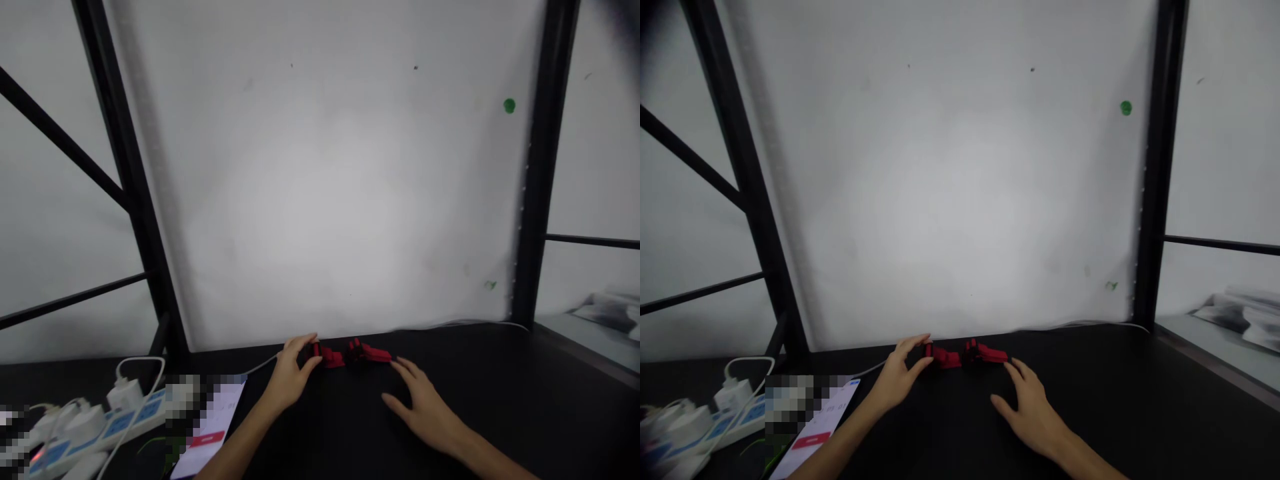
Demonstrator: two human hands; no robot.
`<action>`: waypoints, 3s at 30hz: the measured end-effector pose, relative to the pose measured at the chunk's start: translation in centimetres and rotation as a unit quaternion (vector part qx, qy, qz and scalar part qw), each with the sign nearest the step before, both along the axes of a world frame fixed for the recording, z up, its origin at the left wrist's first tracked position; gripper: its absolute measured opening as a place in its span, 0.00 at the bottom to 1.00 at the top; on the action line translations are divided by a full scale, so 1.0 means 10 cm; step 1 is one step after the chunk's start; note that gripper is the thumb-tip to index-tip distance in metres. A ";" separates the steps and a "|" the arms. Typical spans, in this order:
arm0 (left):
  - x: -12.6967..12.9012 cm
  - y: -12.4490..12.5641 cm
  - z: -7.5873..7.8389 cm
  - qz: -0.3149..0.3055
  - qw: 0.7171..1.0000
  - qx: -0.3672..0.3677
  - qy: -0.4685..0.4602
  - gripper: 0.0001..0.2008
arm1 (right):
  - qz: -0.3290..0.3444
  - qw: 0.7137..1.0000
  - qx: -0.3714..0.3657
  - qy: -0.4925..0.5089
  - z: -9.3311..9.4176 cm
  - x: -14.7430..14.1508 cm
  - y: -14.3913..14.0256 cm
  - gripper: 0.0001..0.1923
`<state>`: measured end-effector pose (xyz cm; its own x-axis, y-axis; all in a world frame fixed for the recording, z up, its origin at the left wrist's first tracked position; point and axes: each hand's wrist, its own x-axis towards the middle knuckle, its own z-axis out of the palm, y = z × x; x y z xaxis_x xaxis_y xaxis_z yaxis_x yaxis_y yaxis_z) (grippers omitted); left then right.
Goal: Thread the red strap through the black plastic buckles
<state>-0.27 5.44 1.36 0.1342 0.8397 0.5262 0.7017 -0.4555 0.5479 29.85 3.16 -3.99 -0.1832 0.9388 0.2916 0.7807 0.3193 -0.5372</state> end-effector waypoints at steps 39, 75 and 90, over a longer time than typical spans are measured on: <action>0.26 -0.75 -0.14 -0.137 0.981 -0.042 -0.133 0.05 | 0.242 0.953 0.060 0.171 0.55 -0.77 -0.29 0.15; 0.02 -0.48 -0.24 -0.041 0.967 0.001 -0.250 0.10 | 0.214 0.972 -0.087 0.031 0.37 -0.37 -0.10 0.23; 0.17 -0.71 -0.24 -0.194 0.978 0.066 -0.047 0.08 | 0.191 0.764 -0.112 0.607 0.52 -0.71 0.06 0.20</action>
